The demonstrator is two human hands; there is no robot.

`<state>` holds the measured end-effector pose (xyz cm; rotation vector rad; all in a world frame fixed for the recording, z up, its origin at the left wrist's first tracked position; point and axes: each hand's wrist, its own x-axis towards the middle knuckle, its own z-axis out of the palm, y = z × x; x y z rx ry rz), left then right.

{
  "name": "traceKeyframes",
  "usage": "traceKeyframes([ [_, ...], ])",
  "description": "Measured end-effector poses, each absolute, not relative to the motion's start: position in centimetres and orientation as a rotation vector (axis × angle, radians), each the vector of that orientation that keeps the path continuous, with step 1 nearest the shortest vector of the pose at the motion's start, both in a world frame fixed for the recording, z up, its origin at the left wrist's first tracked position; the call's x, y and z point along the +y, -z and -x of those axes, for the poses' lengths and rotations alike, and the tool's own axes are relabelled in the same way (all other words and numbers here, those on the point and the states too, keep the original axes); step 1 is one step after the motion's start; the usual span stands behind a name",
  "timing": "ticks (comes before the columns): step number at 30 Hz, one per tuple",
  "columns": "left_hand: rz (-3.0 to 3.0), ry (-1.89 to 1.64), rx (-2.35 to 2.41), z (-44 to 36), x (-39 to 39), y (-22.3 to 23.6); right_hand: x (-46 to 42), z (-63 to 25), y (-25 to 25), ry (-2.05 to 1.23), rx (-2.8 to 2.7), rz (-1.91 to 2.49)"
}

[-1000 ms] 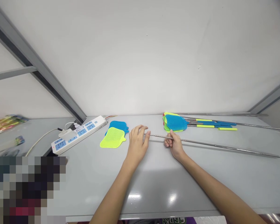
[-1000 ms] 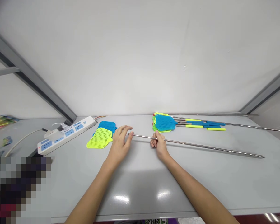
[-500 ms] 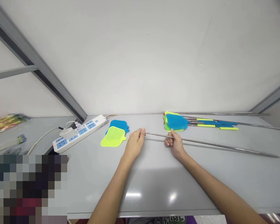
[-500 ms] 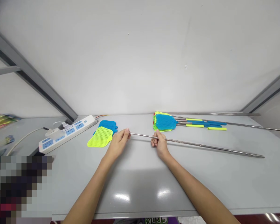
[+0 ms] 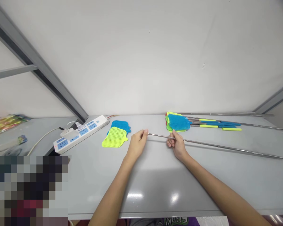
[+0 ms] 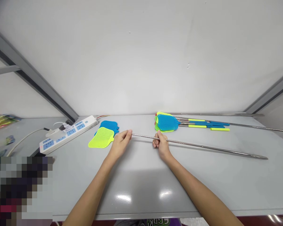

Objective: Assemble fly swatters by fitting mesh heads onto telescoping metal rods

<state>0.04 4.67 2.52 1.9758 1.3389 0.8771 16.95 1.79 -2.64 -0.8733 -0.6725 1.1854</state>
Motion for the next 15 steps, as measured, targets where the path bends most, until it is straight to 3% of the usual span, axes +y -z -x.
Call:
traceKeyframes([
  [15,-1.966,-0.824,1.297,-0.04,5.39,-1.9,1.68,-16.75,2.85,-1.164,-0.715,0.843],
])
